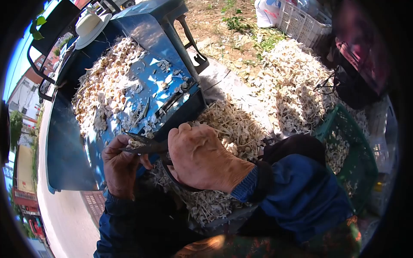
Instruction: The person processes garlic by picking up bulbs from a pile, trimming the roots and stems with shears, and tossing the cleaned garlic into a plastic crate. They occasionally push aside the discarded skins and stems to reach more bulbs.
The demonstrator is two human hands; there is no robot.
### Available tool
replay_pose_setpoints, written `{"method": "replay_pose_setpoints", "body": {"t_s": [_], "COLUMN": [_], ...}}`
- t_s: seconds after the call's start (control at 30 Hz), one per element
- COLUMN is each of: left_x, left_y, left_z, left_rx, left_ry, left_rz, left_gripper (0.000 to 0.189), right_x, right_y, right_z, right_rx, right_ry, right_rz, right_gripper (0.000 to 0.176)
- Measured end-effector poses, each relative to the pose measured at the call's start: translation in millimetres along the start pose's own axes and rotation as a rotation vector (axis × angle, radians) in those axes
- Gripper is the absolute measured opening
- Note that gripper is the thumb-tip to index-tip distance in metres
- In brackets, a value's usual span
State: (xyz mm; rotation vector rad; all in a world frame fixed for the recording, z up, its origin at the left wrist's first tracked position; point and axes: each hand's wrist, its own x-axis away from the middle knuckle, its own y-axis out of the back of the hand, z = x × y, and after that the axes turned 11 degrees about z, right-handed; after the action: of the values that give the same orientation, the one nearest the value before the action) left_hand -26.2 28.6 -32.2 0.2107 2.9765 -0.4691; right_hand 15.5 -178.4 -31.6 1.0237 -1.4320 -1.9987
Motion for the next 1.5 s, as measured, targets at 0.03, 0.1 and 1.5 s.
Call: {"method": "replay_pose_setpoints", "body": {"t_s": [0.03, 0.1, 1.5], "left_x": [0.5, 1.4, -4.7], "left_y": [-1.6, -5.0, 16.0], "left_z": [-0.5, -3.0, 47.7], "left_rx": [0.001, -0.045, 0.394], "left_ry": [0.005, -0.006, 0.294], "left_rz": [0.002, 0.009, -0.289], "left_gripper": [0.018, 0.016, 0.018], "right_x": [1.8, 1.3, -11.7], "right_y": [2.2, -3.2, -40.1], "right_z": [1.9, -0.2, 28.5], "right_rx": [0.154, 0.128, -0.228], "right_ry": [0.015, 0.023, -0.239], "right_rz": [-0.014, 0.042, 0.261], "right_gripper": [0.025, 0.022, 0.025]}}
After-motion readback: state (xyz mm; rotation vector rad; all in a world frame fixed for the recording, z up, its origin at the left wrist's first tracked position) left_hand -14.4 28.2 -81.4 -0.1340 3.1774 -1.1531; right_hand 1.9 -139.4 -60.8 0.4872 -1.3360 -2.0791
